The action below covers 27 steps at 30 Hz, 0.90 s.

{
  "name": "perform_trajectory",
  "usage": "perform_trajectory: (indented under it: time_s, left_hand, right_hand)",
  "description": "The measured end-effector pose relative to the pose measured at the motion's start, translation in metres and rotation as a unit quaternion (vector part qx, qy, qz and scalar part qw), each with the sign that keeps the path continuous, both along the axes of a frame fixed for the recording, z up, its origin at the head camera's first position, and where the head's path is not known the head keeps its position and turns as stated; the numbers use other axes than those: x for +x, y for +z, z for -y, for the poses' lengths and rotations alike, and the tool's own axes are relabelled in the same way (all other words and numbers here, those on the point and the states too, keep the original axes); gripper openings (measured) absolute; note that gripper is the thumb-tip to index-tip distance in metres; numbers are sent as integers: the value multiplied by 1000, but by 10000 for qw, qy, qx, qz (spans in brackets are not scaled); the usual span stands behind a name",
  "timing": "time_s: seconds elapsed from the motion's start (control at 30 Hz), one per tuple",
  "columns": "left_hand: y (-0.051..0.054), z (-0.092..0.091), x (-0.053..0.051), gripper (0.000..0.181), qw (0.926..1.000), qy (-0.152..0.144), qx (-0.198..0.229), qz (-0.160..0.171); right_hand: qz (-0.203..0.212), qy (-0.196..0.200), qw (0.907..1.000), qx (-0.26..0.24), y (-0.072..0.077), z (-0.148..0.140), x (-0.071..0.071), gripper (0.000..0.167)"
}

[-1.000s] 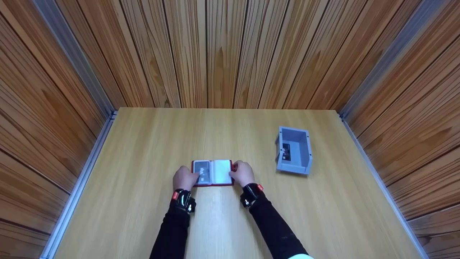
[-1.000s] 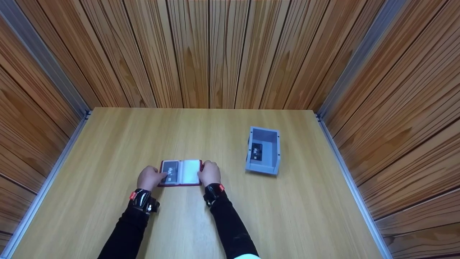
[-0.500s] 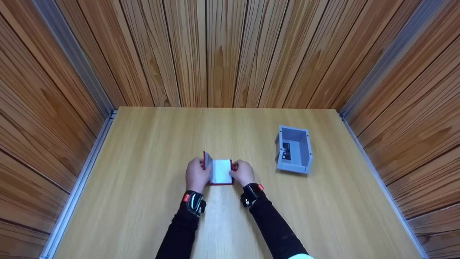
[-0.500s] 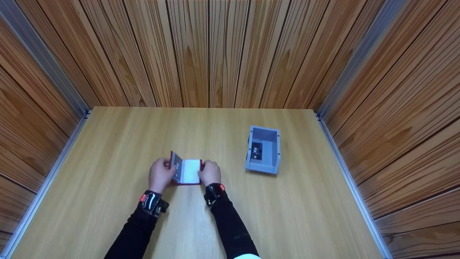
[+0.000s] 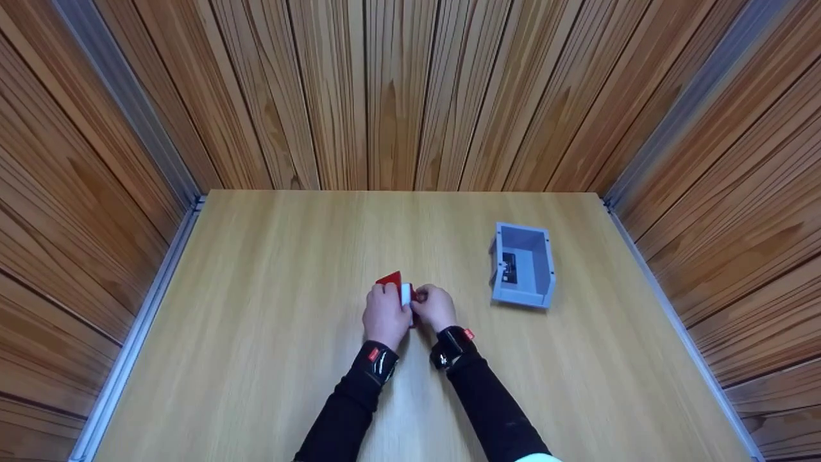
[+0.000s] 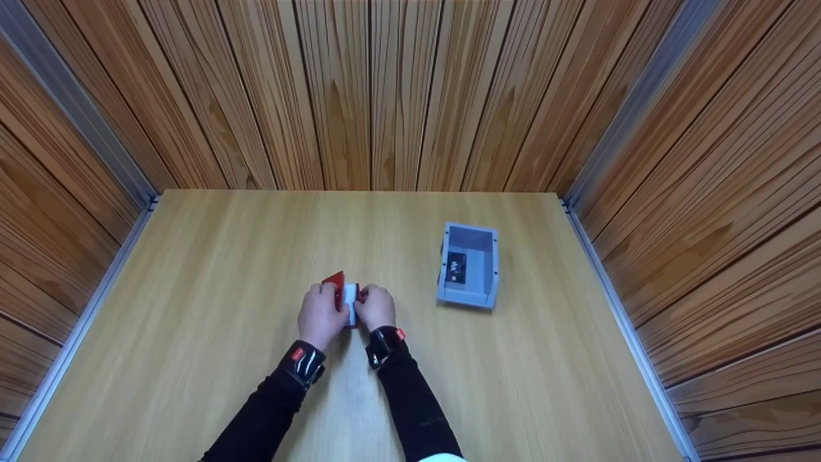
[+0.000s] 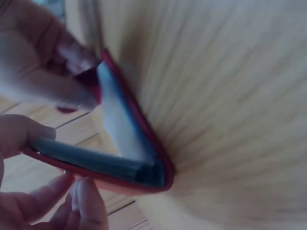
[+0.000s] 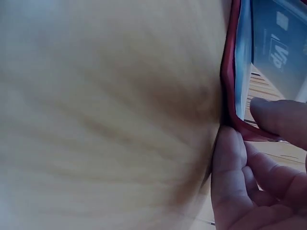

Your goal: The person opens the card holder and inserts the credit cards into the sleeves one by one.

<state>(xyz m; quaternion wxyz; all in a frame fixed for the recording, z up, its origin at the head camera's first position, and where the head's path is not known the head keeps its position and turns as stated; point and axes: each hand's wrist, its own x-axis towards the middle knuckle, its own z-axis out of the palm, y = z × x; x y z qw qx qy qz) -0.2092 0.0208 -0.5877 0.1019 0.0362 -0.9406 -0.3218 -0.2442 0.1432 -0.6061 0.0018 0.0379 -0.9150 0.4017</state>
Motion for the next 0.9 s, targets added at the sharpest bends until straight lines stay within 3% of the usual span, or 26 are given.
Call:
perform_trajectory:
  time_s: [0.27, 0.6, 0.73, 0.9]
  left_hand:
    - [-14, -12, 0, 29, 9969, -65, -586, -518]
    - [-24, -14, 2, 27, 9943, -261, -746, -709]
    - [-21, -12, 2, 31, 9960, -347, -646, -501]
    - [-10, -3, 2, 33, 9981, -564, -212, 156]
  right_hand:
    - [16, 80, 10000, -53, 0, -2, -1, 24]
    - [186, 16, 9998, -42, 0, -2, -1, 25]
    - [200, 36, 9998, -6, 1, -2, -1, 26]
    - [278, 114, 9992, -270, 1, -5, -1, 27]
